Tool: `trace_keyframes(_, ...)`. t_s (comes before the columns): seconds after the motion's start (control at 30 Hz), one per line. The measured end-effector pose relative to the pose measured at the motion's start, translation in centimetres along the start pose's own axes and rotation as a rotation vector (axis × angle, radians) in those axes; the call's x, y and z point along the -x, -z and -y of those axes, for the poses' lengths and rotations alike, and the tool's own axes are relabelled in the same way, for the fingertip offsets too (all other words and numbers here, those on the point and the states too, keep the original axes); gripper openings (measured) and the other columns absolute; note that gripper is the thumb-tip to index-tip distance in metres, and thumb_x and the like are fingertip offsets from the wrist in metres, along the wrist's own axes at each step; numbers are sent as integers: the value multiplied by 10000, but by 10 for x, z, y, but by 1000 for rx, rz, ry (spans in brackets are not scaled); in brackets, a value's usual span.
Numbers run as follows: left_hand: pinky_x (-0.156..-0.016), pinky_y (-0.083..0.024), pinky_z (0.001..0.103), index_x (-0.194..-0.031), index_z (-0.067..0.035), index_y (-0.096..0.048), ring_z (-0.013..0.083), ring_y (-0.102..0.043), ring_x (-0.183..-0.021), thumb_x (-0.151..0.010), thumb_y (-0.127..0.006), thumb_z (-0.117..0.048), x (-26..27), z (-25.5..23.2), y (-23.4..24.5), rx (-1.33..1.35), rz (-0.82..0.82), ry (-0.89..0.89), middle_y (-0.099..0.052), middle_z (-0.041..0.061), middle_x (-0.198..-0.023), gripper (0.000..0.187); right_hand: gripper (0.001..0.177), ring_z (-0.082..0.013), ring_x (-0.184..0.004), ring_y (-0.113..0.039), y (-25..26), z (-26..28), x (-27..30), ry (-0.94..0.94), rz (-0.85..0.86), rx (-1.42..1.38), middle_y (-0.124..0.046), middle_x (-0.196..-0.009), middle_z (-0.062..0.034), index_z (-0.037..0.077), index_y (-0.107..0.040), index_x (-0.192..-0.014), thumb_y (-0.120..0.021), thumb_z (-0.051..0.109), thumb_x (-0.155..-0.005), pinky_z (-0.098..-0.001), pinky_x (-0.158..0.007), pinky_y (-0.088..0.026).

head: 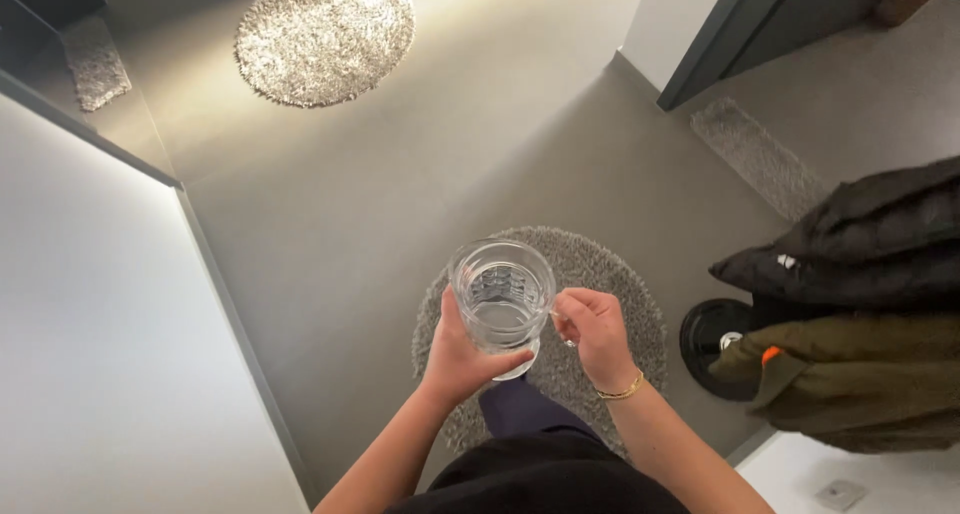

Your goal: The person fills a glass pitcher with water from a bathroom tap, then walks to a hallway and pours the water into the soil of several potted plants lined up along the wall.

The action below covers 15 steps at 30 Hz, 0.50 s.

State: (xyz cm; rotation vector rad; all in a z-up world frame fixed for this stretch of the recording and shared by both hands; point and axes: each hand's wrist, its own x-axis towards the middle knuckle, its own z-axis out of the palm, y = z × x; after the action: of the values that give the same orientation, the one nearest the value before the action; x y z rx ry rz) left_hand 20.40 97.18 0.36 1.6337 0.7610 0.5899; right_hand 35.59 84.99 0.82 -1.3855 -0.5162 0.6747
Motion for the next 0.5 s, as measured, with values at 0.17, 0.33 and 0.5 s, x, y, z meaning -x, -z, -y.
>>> trace_keyframes(0.17, -1070, -500, 560, -1470, -85, -400, 456, -583, -1274, -412, -1058, -303, -86, 0, 9, 0, -1, 51, -614, 257, -1329, 1265, 370, -96, -419, -305, -15, 6, -90, 49, 44, 44, -368, -420, -35, 86, -539, -558, -607, 146, -917, -227, -417, -277)
trace_keyframes(0.33, -1067, -507, 545, -1479, -110, -399, 438, -587, -1277, -412, -1051, -297, -160, -13, 20, 35, -20, 98, -614, 236, -1347, 1264, 343, -77, -434, -321, -31, 9, -168, 4, 50, 24, -331, -456, -18, 91, -521, -573, -594, 137, -905, -200, -426, -266)
trace_keyframes(0.5, -1086, -496, 561, -1476, -89, -385, 467, -581, -1273, -393, -1048, -333, -238, -8, 47, 30, -3, 93, -610, 270, -1343, 1293, 344, -60, -433, -315, -62, 1, -240, -33, 34, -4, -317, -467, -9, 93, -519, -589, -589, 153, -920, -187, -429, -236)
